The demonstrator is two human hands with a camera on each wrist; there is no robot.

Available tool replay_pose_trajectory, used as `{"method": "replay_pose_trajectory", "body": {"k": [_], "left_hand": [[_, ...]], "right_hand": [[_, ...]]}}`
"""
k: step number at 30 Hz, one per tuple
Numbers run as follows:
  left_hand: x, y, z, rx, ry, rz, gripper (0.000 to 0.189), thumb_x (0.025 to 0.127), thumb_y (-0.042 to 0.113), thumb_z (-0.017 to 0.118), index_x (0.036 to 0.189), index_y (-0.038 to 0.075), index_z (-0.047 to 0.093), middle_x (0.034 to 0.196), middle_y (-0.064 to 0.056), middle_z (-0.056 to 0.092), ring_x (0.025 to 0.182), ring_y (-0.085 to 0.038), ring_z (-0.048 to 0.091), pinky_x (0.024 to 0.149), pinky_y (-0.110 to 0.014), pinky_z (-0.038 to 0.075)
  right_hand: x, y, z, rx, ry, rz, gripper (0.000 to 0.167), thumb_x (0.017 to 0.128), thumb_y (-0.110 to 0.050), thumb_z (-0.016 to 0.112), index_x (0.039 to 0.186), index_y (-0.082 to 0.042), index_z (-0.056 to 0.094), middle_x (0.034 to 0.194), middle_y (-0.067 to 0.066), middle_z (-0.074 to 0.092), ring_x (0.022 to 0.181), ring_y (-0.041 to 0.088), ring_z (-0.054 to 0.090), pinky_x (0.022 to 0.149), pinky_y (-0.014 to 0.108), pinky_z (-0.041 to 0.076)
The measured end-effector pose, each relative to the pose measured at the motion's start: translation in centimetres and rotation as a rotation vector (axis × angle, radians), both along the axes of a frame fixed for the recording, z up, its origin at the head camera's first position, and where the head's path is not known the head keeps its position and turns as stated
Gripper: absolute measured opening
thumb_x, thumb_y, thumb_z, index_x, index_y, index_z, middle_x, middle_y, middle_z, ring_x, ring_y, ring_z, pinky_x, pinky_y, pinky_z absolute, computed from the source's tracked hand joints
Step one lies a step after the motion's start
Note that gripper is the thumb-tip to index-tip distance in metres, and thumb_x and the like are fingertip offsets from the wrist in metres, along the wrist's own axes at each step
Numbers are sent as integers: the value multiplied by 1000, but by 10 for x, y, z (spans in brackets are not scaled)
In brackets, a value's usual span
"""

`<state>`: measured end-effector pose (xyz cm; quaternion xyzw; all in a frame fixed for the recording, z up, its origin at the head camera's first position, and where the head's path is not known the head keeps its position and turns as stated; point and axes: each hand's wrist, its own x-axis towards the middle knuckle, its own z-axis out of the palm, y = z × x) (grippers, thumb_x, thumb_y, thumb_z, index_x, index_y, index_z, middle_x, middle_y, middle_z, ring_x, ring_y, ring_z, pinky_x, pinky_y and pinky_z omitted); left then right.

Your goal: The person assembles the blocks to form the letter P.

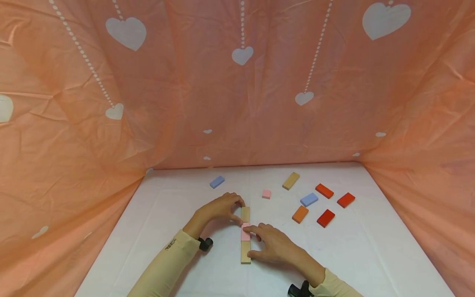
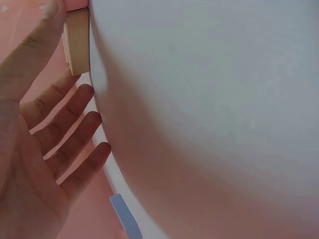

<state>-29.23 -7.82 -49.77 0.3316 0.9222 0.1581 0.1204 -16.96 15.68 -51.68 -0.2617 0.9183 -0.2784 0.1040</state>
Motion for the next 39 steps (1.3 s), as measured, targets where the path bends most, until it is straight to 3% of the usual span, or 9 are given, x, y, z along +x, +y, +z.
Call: {"method": "replay_pose_trajectory", "body": {"k": [33, 39], "left_hand": [[-1, -2, -1, 21, 2, -21, 50, 85, 37, 93, 125, 16, 71, 127, 2, 68, 124, -20, 58, 113, -38, 46], [-1, -4, -1, 27, -21, -15, 50, 87, 37, 92, 128, 15, 71, 129, 3, 68, 126, -19, 57, 114, -38, 45]], "right_hand": [[0, 1, 1, -1, -20, 9, 69, 91, -47, 85, 151, -22, 60, 103, -11, 57, 89, 9, 51, 73, 30, 46], [-2, 3, 1, -74, -15, 21, 72, 91, -43, 86, 153, -20, 58, 98, -8, 54, 89, 10, 51, 72, 28, 43]]}}
